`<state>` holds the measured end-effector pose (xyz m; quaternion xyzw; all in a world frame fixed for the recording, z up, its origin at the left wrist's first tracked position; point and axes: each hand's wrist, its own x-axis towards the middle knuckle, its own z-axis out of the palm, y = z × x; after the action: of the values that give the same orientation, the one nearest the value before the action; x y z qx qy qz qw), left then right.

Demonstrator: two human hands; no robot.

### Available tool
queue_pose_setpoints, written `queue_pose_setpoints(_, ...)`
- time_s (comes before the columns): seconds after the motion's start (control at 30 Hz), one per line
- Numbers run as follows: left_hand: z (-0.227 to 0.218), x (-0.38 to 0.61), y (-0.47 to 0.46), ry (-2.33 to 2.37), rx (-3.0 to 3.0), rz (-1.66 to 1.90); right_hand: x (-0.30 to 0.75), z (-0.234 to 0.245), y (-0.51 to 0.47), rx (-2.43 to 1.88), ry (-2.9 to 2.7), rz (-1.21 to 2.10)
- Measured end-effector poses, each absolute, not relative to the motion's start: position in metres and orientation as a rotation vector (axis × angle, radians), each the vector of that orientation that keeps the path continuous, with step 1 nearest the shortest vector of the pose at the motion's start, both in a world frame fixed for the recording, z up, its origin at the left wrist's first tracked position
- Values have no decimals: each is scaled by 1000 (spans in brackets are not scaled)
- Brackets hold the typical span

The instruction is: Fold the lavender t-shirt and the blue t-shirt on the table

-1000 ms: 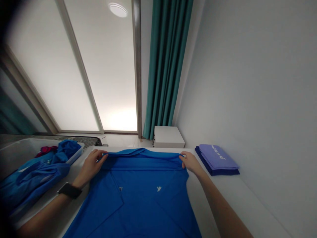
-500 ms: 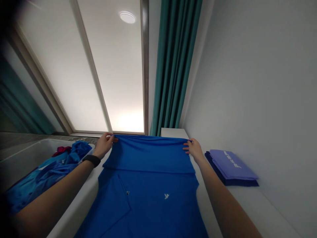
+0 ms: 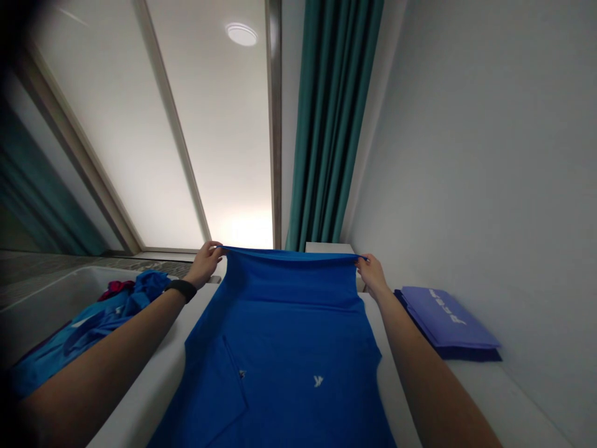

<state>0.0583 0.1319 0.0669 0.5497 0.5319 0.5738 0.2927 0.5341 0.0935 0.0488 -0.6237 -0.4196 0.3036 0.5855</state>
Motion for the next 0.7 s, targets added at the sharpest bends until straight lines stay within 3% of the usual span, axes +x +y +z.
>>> queue_pose_setpoints(0.7, 64, 68, 98, 1369, 1001, 1686, 525, 50, 62, -1423, -996, 759)
